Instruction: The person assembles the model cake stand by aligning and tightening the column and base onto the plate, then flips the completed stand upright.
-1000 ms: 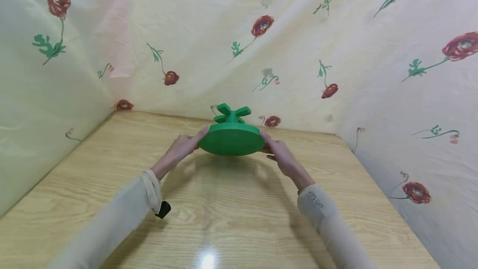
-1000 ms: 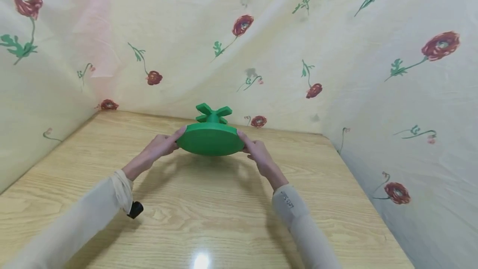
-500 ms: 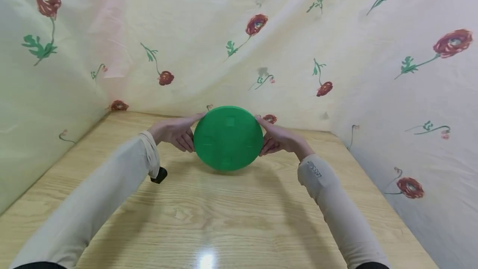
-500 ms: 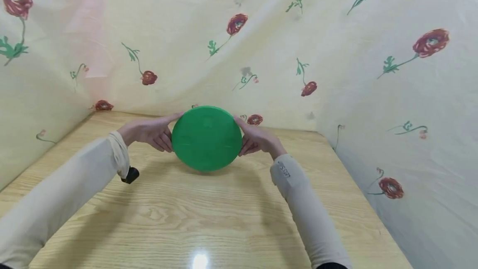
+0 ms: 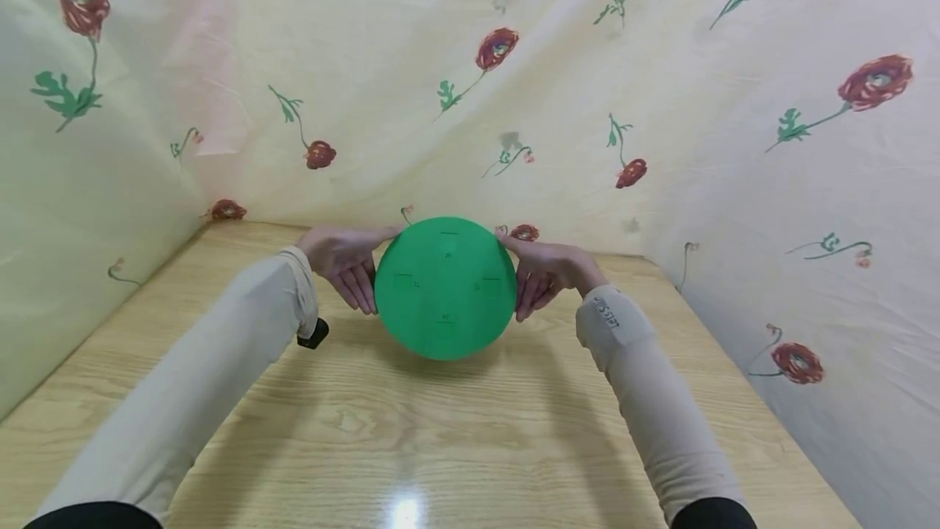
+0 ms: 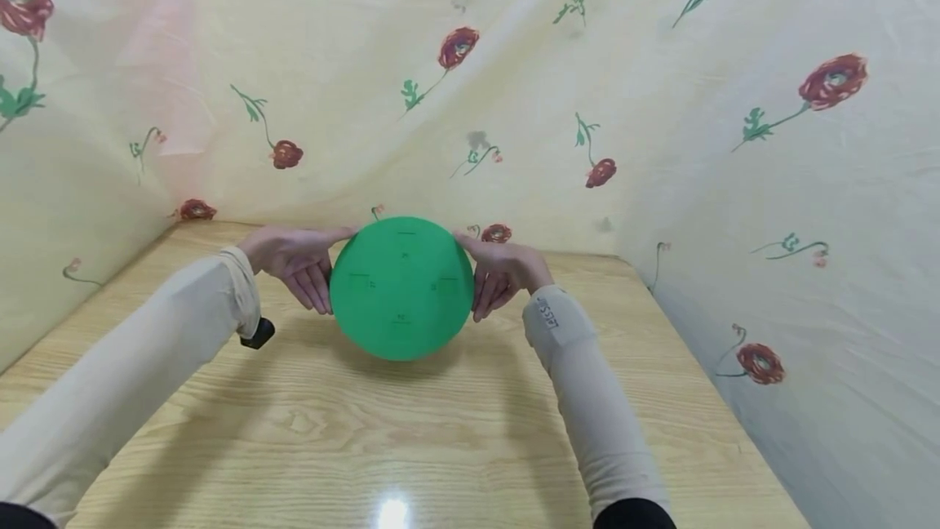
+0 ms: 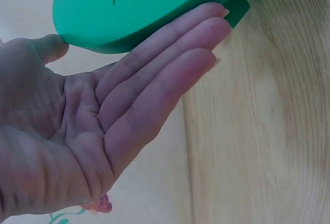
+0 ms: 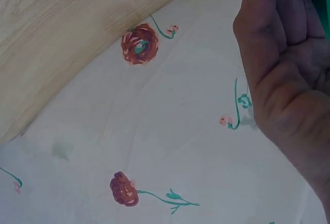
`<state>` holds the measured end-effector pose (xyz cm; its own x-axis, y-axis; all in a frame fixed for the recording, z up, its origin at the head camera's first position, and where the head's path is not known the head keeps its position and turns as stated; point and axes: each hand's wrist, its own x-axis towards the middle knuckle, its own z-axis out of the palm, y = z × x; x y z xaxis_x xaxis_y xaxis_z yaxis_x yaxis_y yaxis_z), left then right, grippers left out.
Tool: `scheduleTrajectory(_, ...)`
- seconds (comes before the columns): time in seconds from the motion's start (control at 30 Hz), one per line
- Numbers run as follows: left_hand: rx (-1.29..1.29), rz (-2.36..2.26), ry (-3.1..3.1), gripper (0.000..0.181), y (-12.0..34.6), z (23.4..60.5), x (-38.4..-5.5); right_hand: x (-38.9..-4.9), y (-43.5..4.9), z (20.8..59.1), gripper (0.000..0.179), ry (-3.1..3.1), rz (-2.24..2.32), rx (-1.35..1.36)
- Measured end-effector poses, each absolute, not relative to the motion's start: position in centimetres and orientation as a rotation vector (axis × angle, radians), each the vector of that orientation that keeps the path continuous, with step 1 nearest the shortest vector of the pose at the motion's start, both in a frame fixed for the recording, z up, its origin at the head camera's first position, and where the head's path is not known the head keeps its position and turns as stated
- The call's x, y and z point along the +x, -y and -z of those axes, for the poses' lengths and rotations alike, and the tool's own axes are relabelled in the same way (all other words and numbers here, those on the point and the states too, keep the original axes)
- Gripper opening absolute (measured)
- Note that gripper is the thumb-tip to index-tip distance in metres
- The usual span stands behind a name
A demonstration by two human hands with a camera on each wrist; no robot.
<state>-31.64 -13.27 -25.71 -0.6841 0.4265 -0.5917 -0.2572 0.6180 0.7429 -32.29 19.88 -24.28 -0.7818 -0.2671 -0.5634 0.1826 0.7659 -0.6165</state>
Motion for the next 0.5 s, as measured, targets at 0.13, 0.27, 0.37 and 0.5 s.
scheduleTrajectory(0.13, 0.132, -1.086, -2.056, 0.105, 13.05, 25.76, -31.93, -32.56, -19.95, 24.62, 0.109, -2.325, 0.875, -0.040)
scheduleTrajectory(0.27, 0.134, -1.079, -2.060, 0.104, 13.04, 25.77, -32.14, -32.82, -19.89, 24.67, 0.107, -2.350, 0.856, -0.024)
scheduleTrajectory(0.37, 0.142, -1.080, -2.061, 0.101, 13.14, 25.95, -32.29, -32.97, -19.82, 24.75, 0.101, -2.361, 0.860, -0.009)
scheduleTrajectory(0.5, 0.116, -1.092, -2.050, 0.096, 13.16, 26.50, -32.52, -33.22, -19.90, 25.28, 0.092, -2.358, 0.867, -0.005)
